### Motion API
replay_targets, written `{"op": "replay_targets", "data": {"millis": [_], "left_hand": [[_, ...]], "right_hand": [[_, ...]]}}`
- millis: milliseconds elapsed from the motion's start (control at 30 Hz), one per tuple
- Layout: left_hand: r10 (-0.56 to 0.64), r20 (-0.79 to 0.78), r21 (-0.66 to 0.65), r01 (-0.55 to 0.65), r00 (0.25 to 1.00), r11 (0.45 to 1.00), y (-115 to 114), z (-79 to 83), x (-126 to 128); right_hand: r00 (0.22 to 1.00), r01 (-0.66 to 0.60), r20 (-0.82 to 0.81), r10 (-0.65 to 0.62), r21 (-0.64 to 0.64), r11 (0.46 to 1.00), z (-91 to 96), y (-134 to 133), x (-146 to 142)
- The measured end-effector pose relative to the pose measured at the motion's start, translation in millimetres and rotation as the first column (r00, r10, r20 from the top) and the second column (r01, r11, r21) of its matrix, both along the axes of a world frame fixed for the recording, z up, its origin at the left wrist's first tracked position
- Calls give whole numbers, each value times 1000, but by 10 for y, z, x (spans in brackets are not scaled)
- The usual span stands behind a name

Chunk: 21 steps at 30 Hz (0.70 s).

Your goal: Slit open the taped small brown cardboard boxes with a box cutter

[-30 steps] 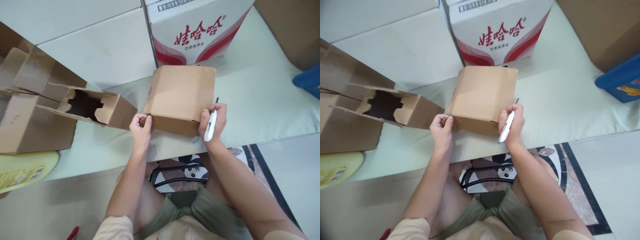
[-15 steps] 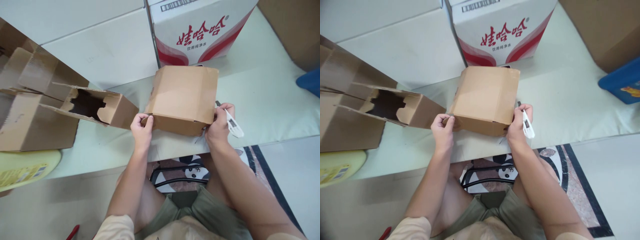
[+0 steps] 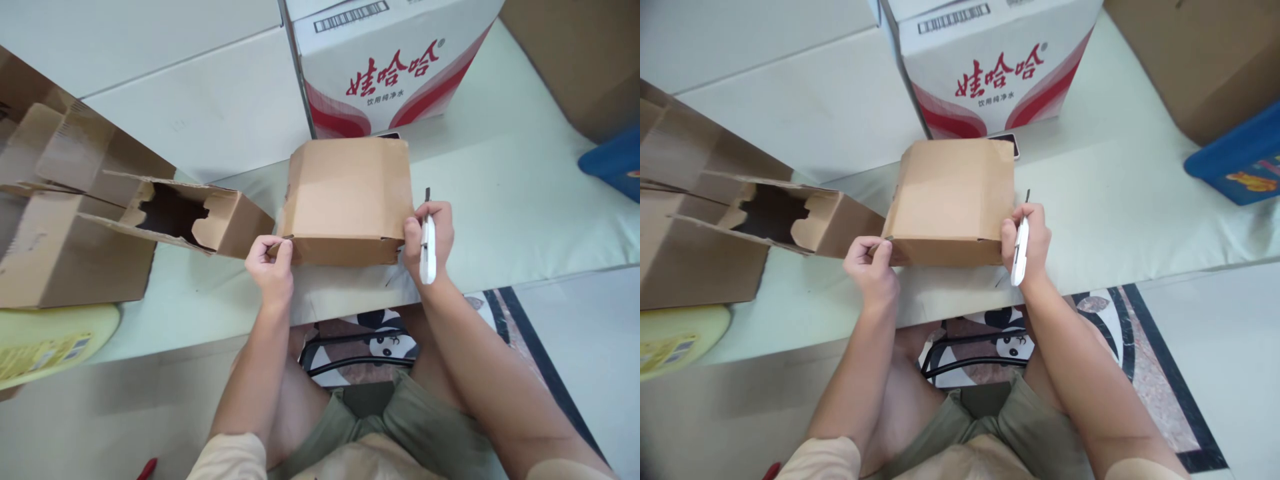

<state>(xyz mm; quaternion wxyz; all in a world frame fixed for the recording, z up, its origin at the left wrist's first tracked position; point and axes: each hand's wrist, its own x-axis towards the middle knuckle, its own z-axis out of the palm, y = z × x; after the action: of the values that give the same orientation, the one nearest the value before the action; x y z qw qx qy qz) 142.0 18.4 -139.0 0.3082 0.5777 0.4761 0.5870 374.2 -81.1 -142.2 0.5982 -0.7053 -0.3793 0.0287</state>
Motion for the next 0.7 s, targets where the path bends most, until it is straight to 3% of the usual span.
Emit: {"op": "replay_targets", "data": {"millis": [233, 333, 700], "left_hand": [[-79, -8, 70, 79, 997, 994, 40, 40, -113], [-60, 19, 84, 58, 998, 995, 76, 86, -154], [-11, 243, 75, -7, 970, 997, 203, 143, -445]], "right_hand": [[968, -26, -239, 72, 187, 982, -76, 130, -59], [935, -13, -344, 88, 214, 977, -138, 171, -69], [912, 21, -402, 79, 237, 971, -155, 168, -95]]}}
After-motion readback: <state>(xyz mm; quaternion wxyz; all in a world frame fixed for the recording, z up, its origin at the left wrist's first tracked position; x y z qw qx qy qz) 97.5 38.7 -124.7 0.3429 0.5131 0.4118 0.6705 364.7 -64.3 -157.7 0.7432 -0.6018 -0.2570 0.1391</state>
